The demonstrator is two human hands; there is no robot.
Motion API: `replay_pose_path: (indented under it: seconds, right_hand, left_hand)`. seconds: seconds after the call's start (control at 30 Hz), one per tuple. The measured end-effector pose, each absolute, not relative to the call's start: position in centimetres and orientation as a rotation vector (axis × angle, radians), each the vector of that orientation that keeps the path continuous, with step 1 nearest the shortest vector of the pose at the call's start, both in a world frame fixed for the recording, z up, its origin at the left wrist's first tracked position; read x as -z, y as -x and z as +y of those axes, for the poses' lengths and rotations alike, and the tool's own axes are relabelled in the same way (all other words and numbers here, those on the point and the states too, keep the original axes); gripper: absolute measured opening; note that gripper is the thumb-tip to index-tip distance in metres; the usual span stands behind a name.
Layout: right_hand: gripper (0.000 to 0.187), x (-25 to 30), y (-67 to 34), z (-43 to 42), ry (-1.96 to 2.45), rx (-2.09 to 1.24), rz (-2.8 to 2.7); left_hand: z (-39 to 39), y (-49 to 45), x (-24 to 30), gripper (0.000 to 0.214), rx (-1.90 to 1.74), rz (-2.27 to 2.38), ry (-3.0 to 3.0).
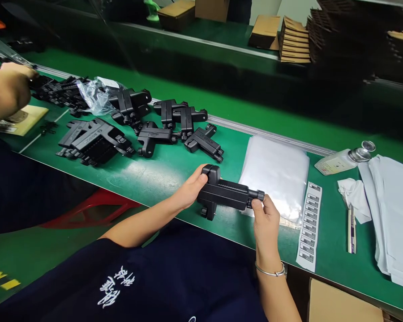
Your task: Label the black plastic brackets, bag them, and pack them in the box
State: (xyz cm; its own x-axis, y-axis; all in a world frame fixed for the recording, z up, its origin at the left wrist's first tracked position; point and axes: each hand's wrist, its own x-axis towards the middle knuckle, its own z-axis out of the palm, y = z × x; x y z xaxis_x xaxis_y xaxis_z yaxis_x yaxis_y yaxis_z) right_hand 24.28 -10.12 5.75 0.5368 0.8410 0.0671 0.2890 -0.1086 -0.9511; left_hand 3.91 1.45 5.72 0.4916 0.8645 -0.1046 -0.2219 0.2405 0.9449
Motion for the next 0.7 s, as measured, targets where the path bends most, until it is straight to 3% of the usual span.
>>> replay_pose_path:
  seconds: [0.43, 0.7]
  right_hand:
    - [0.038, -5.3, -24.4, -10.7, 1.651, -0.575, -1.031]
    - [0.032, -4.9, -24.5, -11.1, 1.549, -0.651, -0.909]
  left_hand:
    - [0.9, -4.4, -6.1, 0.065, -0.82, 0.724, -1.078]
    - [1.0, -5.1, -6.5, 0.063, -0.89, 0.717, -1.091]
